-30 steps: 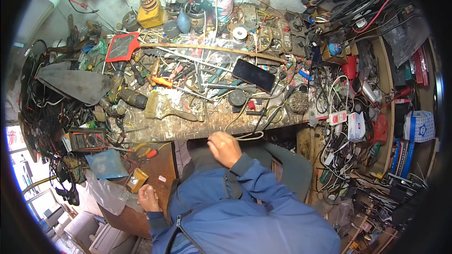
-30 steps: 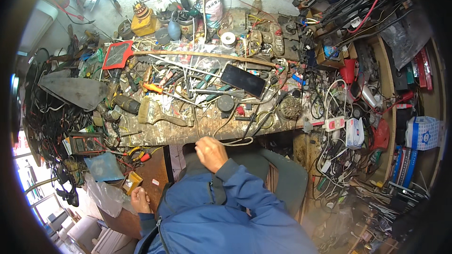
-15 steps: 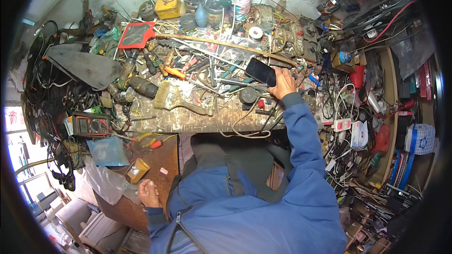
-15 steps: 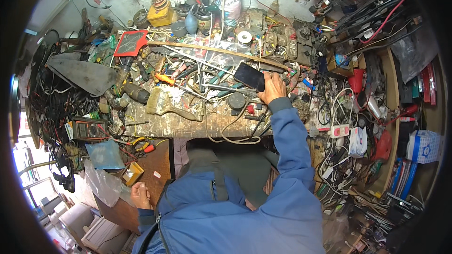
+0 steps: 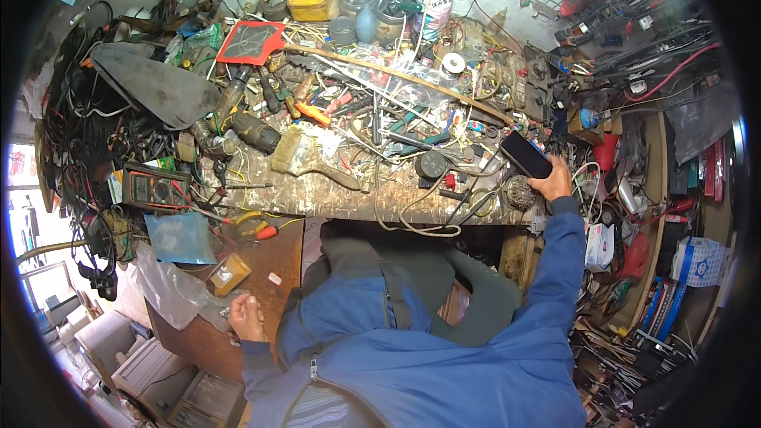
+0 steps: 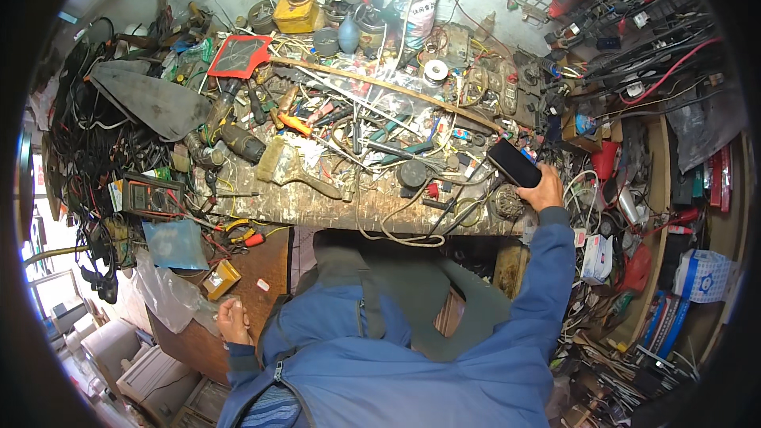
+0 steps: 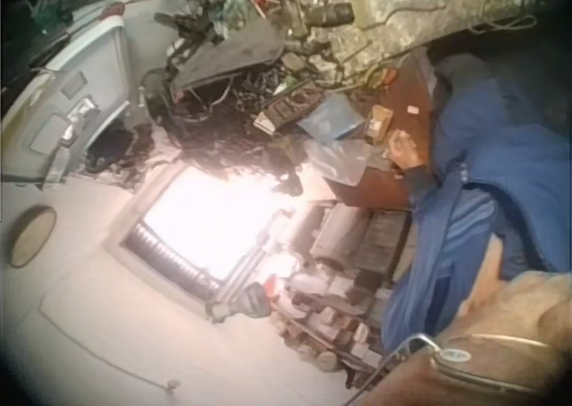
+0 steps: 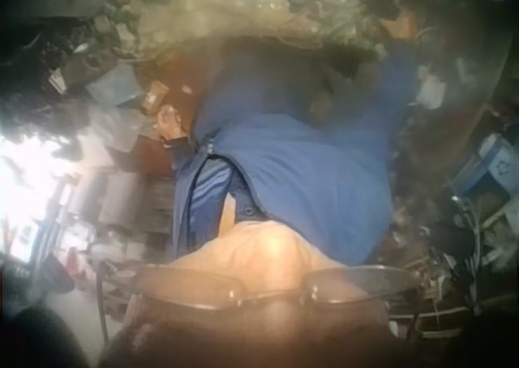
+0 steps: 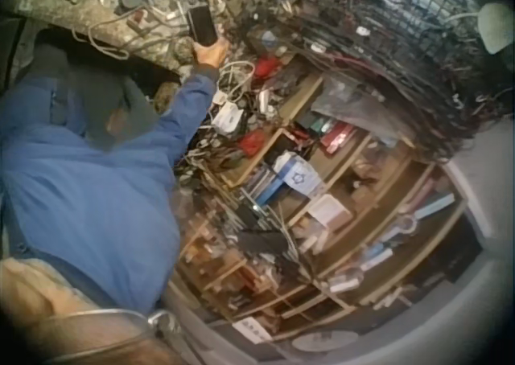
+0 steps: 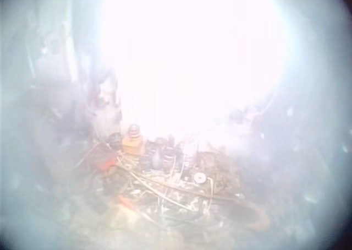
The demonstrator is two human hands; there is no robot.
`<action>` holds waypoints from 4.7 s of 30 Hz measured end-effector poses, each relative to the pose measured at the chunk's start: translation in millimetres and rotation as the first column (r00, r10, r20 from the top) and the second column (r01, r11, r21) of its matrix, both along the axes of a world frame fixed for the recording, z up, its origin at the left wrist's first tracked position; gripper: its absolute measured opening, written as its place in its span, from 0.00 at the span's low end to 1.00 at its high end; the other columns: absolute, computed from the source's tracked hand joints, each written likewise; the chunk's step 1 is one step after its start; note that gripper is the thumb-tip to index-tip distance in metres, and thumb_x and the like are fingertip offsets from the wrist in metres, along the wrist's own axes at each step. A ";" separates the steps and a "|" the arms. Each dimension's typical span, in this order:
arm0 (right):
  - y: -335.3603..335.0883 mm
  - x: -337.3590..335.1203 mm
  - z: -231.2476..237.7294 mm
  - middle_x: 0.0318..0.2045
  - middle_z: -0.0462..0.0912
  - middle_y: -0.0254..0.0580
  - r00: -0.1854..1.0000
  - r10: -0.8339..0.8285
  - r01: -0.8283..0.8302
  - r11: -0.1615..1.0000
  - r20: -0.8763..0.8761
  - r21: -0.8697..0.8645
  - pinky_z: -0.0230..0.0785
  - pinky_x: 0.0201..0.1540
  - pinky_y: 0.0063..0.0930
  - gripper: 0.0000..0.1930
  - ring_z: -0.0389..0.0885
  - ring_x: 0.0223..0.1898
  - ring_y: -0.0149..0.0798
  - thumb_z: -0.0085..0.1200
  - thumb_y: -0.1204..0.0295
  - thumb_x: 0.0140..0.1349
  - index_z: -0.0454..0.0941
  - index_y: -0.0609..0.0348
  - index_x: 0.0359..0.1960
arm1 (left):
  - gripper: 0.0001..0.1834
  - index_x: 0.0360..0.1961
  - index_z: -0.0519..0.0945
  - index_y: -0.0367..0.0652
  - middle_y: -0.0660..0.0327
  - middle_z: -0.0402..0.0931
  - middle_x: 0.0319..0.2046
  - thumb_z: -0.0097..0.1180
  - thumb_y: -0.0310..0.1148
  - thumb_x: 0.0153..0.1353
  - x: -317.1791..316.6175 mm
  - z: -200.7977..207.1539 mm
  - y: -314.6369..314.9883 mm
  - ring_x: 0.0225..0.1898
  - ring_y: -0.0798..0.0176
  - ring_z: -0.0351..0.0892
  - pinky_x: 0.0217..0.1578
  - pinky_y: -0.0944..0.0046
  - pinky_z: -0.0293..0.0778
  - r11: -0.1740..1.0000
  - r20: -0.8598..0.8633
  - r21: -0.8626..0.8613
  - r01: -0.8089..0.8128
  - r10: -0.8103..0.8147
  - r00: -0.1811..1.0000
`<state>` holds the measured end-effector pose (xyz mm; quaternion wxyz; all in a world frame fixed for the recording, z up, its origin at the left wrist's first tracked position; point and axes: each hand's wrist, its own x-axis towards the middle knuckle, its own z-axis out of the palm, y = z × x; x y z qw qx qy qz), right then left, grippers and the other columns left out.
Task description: The person handles small metallic electronic components on a cluttered workbench, repeatedly picking them up, turning them over, and placing them back down. The person also briefly uses a magnifying glass to view the components before continuing to sort them by hand.
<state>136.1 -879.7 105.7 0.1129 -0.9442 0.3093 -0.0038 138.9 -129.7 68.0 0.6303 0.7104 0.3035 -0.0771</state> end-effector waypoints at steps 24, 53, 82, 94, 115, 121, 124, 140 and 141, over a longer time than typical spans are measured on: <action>144.4 148.2 -4.3 0.44 0.82 0.57 0.885 0.389 -0.403 0.915 0.254 0.001 0.73 0.52 0.43 0.17 0.81 0.47 0.59 0.63 0.76 0.55 0.79 0.64 0.48 | 0.09 0.45 0.77 0.36 0.61 0.77 0.29 0.59 0.26 0.65 -12.0 5.4 -6.8 0.20 0.76 0.68 0.19 0.75 0.63 0.994 -0.019 0.010 -0.106 0.106 0.994; 82.0 319.8 -65.9 0.22 0.82 0.29 0.932 0.024 -0.221 0.827 0.361 0.516 0.68 0.29 0.22 0.04 0.74 0.25 0.21 0.61 0.83 0.56 0.85 0.62 0.31 | 0.06 0.43 0.75 0.39 0.65 0.72 0.24 0.56 0.29 0.69 0.8 8.1 9.8 0.17 0.78 0.63 0.15 0.76 0.57 0.973 -0.043 0.029 -0.228 0.229 0.972; 389.3 298.6 -11.9 0.35 0.80 0.50 0.305 0.921 -0.942 0.254 0.244 0.220 0.74 0.42 0.45 0.09 0.80 0.39 0.55 0.61 0.73 0.55 0.80 0.61 0.37 | 0.08 0.46 0.76 0.39 0.65 0.73 0.25 0.57 0.30 0.68 -12.3 7.2 -5.6 0.18 0.77 0.63 0.16 0.75 0.59 0.941 0.030 0.068 -0.332 0.331 0.943; 429.8 243.6 -26.3 0.32 0.78 0.51 0.322 0.928 -0.883 0.223 0.185 0.414 0.75 0.39 0.47 0.08 0.80 0.36 0.56 0.61 0.72 0.56 0.78 0.61 0.35 | 0.09 0.45 0.77 0.38 0.66 0.74 0.25 0.59 0.31 0.67 7.2 16.7 -8.6 0.19 0.77 0.66 0.19 0.74 0.62 0.956 -0.036 0.003 -0.293 0.293 0.955; 698.4 285.0 -79.1 0.42 0.80 0.59 0.374 0.891 -0.890 0.266 0.259 0.370 0.75 0.44 0.51 0.23 0.81 0.42 0.63 0.70 0.61 0.52 0.75 0.62 0.43 | 0.08 0.44 0.79 0.38 0.65 0.78 0.26 0.61 0.27 0.65 -103.9 37.5 -6.8 0.20 0.75 0.71 0.21 0.73 0.67 0.682 0.036 -0.006 -0.732 0.731 0.681; 712.1 288.2 -104.9 0.29 0.86 0.50 0.512 0.780 -0.785 0.253 0.360 0.566 0.76 0.38 0.44 0.13 0.85 0.34 0.56 0.70 0.66 0.50 0.83 0.59 0.33 | 0.09 0.45 0.78 0.38 0.65 0.78 0.27 0.61 0.26 0.64 -123.4 31.7 0.7 0.21 0.75 0.72 0.21 0.73 0.68 0.621 0.041 -0.101 -0.777 0.783 0.620; 693.6 299.4 -106.6 0.28 0.85 0.42 0.567 0.691 -0.690 0.102 0.448 0.717 0.75 0.37 0.30 0.10 0.82 0.30 0.34 0.67 0.71 0.55 0.83 0.64 0.35 | 0.09 0.45 0.78 0.37 0.63 0.78 0.27 0.58 0.25 0.65 -125.6 24.6 10.7 0.20 0.74 0.72 0.21 0.73 0.67 0.649 0.038 -0.084 -0.756 0.760 0.649; 429.3 221.1 -46.8 0.29 0.78 0.25 0.957 -0.142 -0.260 -0.020 0.255 0.965 0.70 0.29 0.24 0.05 0.76 0.29 0.25 0.58 0.77 0.64 0.75 0.50 0.32 | 0.24 0.34 0.77 0.45 0.70 0.66 0.18 0.56 0.58 0.67 -35.1 -4.1 148.9 0.11 0.76 0.56 0.11 0.73 0.51 0.647 -0.195 -0.350 -0.677 0.657 0.728; 417.3 201.8 -43.5 0.30 0.78 0.26 0.968 -0.117 -0.227 -0.042 0.220 0.973 0.72 0.30 0.25 0.05 0.77 0.30 0.26 0.58 0.76 0.64 0.75 0.50 0.32 | 0.25 0.34 0.77 0.44 0.70 0.65 0.18 0.57 0.59 0.67 -25.0 -4.9 154.8 0.11 0.76 0.55 0.11 0.73 0.50 0.667 -0.211 -0.333 -0.667 0.636 0.742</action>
